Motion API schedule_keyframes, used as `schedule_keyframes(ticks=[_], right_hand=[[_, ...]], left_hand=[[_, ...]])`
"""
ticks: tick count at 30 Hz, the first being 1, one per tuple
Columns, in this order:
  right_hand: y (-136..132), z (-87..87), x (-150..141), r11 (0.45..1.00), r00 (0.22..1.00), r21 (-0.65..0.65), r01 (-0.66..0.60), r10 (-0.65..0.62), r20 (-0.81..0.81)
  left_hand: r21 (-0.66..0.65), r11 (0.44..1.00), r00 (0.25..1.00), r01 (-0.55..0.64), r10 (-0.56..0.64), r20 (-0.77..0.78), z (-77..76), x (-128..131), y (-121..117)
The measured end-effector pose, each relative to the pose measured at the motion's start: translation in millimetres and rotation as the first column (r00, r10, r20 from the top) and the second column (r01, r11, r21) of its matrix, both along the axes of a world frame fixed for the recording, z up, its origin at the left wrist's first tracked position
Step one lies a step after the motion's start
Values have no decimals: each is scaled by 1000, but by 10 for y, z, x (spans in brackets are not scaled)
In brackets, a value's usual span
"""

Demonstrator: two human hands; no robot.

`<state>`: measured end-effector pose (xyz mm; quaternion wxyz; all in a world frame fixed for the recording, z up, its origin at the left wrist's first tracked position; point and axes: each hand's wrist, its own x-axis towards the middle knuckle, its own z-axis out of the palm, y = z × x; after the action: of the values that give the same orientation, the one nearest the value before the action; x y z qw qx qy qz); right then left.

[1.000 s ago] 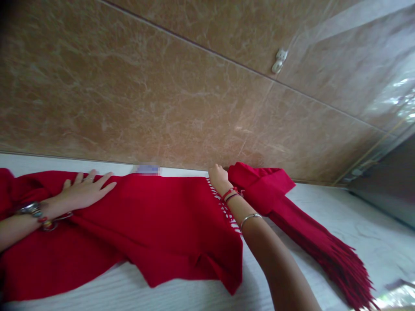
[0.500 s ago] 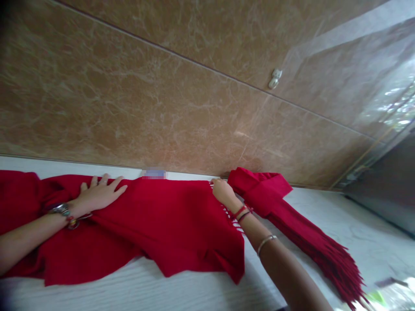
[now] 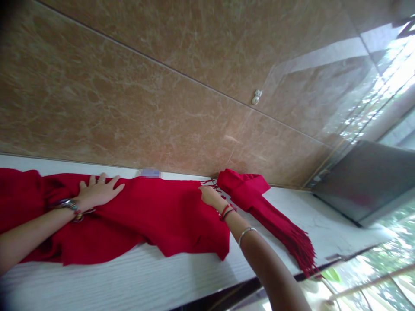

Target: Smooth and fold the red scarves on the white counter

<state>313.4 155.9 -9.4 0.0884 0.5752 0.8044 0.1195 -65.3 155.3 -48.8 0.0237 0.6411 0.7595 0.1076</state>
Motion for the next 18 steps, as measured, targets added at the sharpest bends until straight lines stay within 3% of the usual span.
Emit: schedule_keyframes(ticks=[4,9,12,15,18], right_hand=[[68,-50,54,998,999,25,52,-52,0],[-224,-34,225,985,992,126,114,-108,-58],[-536,-113,171,994,989,105,-29,44,-143],[-840,-266,190,968,918,83,-236,250,-307],[-1031,-380,414,975,916,121,-188,219,-337]], left_hand=[[8,1000,1000,16,-16,13,-1,1,-17],[11,1000,999,19,-20,26,31,17,-60],[27,999,998,25,-27,48,36,9,-57],[33,999,997,42,-44,63,38,-9,-42],[34,998,997,61,-62,55,46,-20,-30]])
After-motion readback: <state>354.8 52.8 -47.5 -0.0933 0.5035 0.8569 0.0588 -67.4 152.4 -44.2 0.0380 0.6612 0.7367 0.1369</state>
